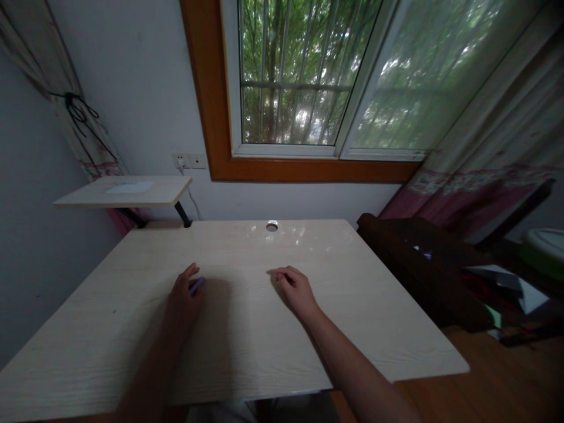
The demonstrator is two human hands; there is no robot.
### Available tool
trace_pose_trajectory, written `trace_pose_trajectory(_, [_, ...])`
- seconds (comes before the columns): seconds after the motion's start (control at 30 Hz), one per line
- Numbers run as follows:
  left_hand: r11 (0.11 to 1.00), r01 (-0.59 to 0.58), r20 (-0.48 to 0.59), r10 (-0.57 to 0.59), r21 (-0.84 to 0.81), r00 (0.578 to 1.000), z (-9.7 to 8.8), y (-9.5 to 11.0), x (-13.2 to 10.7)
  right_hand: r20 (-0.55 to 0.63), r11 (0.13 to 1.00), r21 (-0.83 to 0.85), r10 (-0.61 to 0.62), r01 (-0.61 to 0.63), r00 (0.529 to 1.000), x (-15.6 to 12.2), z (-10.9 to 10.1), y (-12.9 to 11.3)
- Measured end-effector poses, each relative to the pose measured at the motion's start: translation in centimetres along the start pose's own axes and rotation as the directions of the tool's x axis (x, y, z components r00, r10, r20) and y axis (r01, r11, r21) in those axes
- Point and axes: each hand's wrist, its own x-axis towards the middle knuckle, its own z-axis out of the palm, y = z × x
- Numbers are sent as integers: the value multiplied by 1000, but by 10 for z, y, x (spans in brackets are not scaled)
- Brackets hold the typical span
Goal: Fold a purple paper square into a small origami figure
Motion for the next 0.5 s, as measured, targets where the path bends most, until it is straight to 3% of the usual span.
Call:
trace_pose_trajectory(0.17, [993,66,-34,-69,-102,997,4,4,3,55,999,13,41,-42,998,2,1,2])
trace_pose_trajectory(0.33, [958,185,47,-179,-217,983,12,17,12,140,980,101,157,-172,978,11,5,6])
trace_pose_trajectory(0.4, [910,265,94,-248,-319,964,19,28,17,187,950,184,217,-251,958,18,9,8])
trace_pose_trajectory(0.5, [759,369,252,-273,-536,928,34,44,28,264,888,317,254,-333,930,28,17,12])
